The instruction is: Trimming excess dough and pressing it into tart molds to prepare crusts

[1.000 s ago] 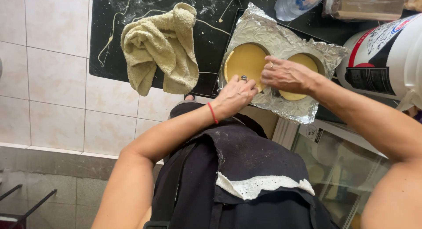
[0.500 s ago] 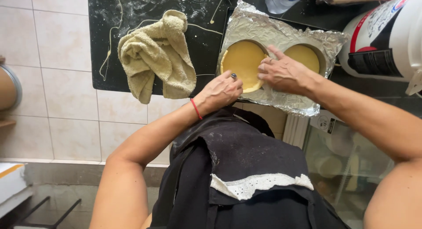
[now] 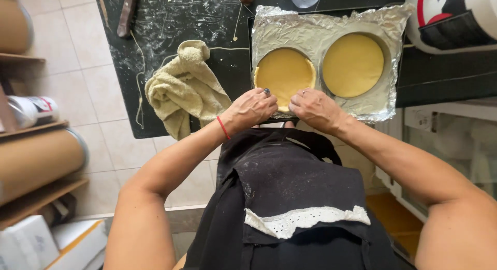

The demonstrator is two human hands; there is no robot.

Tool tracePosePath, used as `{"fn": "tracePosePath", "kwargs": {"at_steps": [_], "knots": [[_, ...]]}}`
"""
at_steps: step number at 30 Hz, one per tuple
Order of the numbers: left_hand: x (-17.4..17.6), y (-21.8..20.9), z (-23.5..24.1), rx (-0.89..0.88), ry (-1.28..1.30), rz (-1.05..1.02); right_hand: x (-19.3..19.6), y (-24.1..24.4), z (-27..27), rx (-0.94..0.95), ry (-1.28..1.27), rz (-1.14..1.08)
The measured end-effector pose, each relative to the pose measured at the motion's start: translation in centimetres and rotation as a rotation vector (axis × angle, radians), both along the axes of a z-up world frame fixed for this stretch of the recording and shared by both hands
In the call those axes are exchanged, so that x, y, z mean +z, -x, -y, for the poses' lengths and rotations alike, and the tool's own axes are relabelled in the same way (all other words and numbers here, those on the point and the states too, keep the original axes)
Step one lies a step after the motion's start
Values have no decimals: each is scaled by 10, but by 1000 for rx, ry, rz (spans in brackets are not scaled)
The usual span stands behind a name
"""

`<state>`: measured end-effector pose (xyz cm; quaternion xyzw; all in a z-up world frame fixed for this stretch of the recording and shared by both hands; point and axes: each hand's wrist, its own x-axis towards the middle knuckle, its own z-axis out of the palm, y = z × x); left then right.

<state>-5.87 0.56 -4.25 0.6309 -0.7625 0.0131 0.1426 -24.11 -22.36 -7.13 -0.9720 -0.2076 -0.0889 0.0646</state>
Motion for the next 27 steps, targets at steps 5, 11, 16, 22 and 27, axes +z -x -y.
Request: {"fn": "tracePosePath", "kwargs": {"at_steps": [5, 11, 16, 22, 27], "knots": [[70, -50, 20, -133, -7, 108, 29, -9, -22, -160, -55, 51], [92, -77, 44, -388, -378, 426, 16, -20, -71, -363, -364, -27], [71, -90, 44, -407, -324, 353, 20, -39, -95, -511, -335, 44], [69, -87, 43, -422, -416, 383, 20, -40, -95, -544, -376, 43], [79, -92, 44, -343, -424, 352, 39, -44, -92, -552, -404, -24]]}}
